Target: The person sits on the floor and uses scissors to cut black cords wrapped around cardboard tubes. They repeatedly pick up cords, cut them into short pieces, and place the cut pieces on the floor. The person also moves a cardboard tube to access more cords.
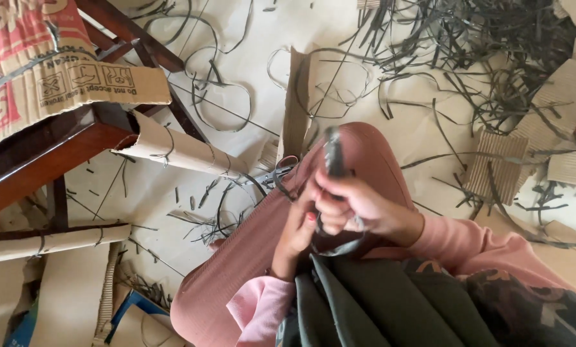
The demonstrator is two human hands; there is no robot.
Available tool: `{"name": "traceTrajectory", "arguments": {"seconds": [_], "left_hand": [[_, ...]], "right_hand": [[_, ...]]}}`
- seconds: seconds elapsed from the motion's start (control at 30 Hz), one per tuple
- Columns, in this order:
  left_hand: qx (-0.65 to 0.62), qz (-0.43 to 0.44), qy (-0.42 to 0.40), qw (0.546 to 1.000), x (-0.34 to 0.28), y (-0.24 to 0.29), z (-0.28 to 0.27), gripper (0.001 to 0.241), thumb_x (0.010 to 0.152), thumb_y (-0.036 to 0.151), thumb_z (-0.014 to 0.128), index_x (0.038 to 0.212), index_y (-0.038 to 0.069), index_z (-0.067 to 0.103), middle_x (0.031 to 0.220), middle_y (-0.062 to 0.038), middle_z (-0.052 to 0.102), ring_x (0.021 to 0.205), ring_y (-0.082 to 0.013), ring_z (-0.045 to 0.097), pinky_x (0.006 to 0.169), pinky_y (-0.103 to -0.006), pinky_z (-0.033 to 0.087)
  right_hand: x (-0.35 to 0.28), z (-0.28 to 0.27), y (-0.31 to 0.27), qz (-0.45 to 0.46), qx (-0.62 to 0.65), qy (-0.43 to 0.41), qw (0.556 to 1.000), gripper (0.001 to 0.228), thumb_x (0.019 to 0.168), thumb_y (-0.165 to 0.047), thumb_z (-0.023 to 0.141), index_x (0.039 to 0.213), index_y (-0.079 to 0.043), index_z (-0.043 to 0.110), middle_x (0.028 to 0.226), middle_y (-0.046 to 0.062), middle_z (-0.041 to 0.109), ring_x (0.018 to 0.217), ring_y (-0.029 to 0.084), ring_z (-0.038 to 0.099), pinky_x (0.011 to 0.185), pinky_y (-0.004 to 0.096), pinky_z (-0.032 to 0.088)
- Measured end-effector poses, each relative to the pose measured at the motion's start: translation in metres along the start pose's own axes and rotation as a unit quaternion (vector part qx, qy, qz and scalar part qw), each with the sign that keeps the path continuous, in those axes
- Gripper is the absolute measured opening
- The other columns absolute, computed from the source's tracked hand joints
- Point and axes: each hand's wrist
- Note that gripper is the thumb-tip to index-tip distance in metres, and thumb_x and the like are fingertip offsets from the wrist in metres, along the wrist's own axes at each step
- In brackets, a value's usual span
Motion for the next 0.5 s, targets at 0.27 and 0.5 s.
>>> {"name": "traceTrajectory", "arguments": {"seconds": [0.27,0.5], "left_hand": [[0.204,-0.001,-0.110,0.973,-0.027,-0.032,-0.004,0.018,0.084,0.019,0.081,0.083,0.003,0.072,0.070,-0.013,0.070,0.083,-0.0388,0.072,0.083,-0.0497,0.053],[0.184,-0.063,-0.003,0.981,-0.032,0.004,-0.018,0.015,0.099,0.010,0.061,0.089,0.001,0.069,0.079,-0.017,0.070,0.072,-0.0384,0.066,0.074,-0.0447,0.054]], "right_hand": [[-0.031,-0.023,-0.108,-0.373,-0.231,0.214,0.873,0.041,0.108,-0.053,0.042,0.098,-0.015,0.057,0.051,-0.006,0.019,0.037,0.007,0.023,0.039,0.023,0.024],[-0.027,-0.073,-0.086,-0.242,-0.656,0.157,0.698,0.021,0.085,-0.040,0.079,0.077,-0.020,0.082,0.122,0.010,0.071,0.119,0.028,0.058,0.110,0.043,0.041]]}}
Point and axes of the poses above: each hand's wrist, its own x-axis towards the middle knuckle, its own z-axis out of the palm, y = z × x
